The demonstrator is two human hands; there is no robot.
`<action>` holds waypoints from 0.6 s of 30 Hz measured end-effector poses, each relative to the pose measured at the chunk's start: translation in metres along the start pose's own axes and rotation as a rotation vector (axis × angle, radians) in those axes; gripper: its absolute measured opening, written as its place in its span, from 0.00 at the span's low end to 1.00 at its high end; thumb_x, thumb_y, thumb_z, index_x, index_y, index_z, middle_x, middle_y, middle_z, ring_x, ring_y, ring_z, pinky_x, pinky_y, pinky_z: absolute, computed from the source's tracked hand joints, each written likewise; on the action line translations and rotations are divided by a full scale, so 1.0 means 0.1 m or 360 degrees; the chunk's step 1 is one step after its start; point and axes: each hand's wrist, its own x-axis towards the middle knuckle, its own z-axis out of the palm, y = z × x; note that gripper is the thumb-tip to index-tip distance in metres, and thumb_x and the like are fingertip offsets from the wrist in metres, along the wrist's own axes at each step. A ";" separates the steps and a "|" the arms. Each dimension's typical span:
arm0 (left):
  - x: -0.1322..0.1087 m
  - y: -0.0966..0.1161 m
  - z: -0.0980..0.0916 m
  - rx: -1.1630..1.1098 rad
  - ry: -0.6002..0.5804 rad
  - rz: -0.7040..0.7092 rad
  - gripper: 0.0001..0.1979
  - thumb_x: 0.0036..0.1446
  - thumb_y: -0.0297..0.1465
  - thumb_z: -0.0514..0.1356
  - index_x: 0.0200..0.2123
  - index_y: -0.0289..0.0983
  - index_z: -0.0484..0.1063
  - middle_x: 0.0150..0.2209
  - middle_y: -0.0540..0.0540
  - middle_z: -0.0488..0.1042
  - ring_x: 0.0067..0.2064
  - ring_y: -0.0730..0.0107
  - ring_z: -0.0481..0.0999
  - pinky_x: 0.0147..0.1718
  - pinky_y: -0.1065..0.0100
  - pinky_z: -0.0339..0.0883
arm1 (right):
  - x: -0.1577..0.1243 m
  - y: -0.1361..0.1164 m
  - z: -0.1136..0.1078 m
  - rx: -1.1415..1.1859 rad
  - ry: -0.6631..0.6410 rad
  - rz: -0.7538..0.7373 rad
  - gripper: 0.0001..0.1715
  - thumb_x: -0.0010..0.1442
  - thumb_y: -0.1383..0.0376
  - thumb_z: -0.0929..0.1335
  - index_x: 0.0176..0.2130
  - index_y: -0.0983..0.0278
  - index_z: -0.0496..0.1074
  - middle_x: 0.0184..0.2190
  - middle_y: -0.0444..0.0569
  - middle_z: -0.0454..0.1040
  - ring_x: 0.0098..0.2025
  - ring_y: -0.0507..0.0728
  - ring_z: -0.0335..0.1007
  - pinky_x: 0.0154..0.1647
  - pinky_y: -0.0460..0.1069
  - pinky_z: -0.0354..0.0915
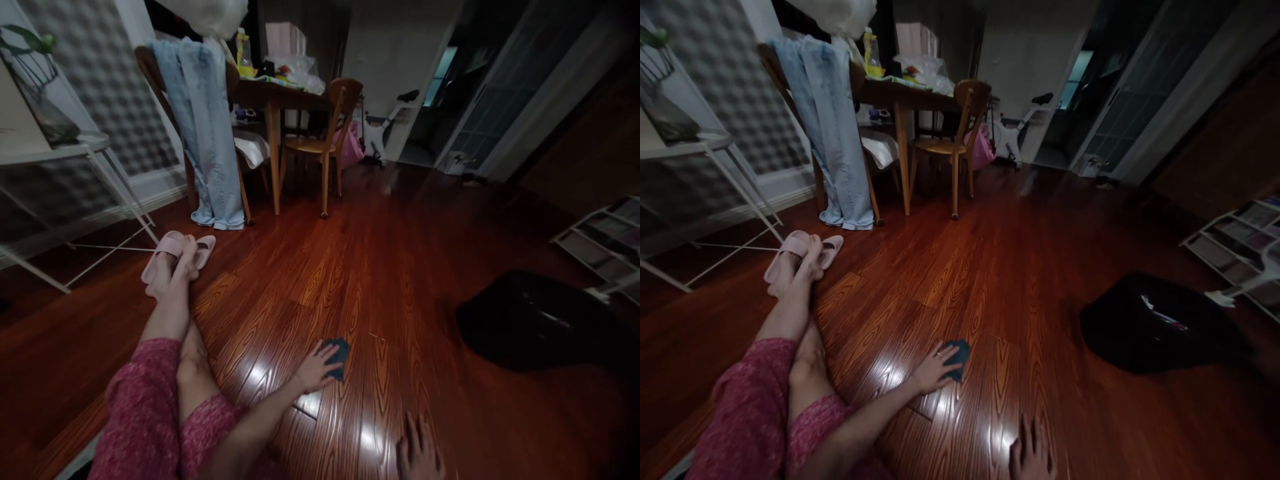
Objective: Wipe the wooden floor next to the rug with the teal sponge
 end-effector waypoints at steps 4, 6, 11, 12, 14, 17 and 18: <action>-0.51 -0.69 -0.34 0.0249 0.0231 -0.0965 0.24 0.68 0.36 0.50 0.66 0.48 0.62 0.73 0.44 0.51 0.72 0.53 0.52 0.68 0.42 0.46 | 0.02 -0.01 0.04 0.0010 0.0020 -0.0001 0.41 0.63 0.52 0.50 0.69 0.62 0.55 0.70 0.57 0.55 0.72 0.65 0.47 0.63 0.66 0.55; -0.84 -0.95 -0.47 0.0375 0.0324 -0.1447 0.26 0.68 0.34 0.48 0.67 0.43 0.62 0.72 0.39 0.51 0.71 0.51 0.53 0.68 0.43 0.48 | 0.04 -0.02 0.06 0.0027 0.0025 -0.0002 0.41 0.63 0.52 0.50 0.70 0.61 0.54 0.70 0.57 0.54 0.72 0.65 0.47 0.63 0.66 0.54; -1.35 -1.11 -0.53 0.0534 0.0405 -0.2101 0.27 0.69 0.35 0.44 0.69 0.41 0.58 0.73 0.34 0.48 0.71 0.45 0.53 0.65 0.35 0.48 | 0.07 0.00 0.11 0.0057 -0.0025 0.0016 0.40 0.62 0.52 0.52 0.70 0.58 0.53 0.70 0.55 0.55 0.70 0.66 0.52 0.64 0.66 0.54; -1.33 -1.06 -0.50 0.0551 0.0415 -0.2157 0.27 0.69 0.36 0.44 0.69 0.40 0.57 0.72 0.33 0.49 0.71 0.44 0.52 0.64 0.33 0.47 | 0.08 0.00 0.12 0.0057 -0.0022 0.0015 0.40 0.62 0.52 0.52 0.70 0.57 0.54 0.70 0.54 0.56 0.70 0.66 0.53 0.64 0.66 0.54; -1.21 -0.89 -0.39 0.0569 0.0428 -0.2191 0.28 0.68 0.37 0.45 0.69 0.38 0.57 0.72 0.30 0.49 0.71 0.40 0.51 0.64 0.31 0.44 | 0.09 0.00 0.12 0.0053 -0.0007 0.0003 0.40 0.62 0.52 0.51 0.69 0.58 0.57 0.70 0.55 0.55 0.70 0.65 0.53 0.65 0.65 0.54; -0.86 -0.51 -0.14 0.0507 0.0422 -0.1967 0.30 0.67 0.40 0.48 0.69 0.36 0.57 0.72 0.30 0.48 0.72 0.38 0.49 0.66 0.34 0.42 | 0.09 -0.04 0.10 0.0050 -0.0001 0.0009 0.40 0.62 0.53 0.51 0.68 0.62 0.58 0.70 0.56 0.55 0.71 0.64 0.51 0.66 0.65 0.52; -0.73 -0.35 -0.05 0.0446 0.0412 -0.1818 0.30 0.67 0.41 0.48 0.69 0.38 0.57 0.72 0.33 0.48 0.72 0.39 0.47 0.67 0.35 0.41 | 0.09 -0.07 0.09 0.0052 -0.0004 0.0018 0.40 0.63 0.54 0.51 0.68 0.62 0.58 0.70 0.56 0.55 0.71 0.64 0.50 0.66 0.65 0.52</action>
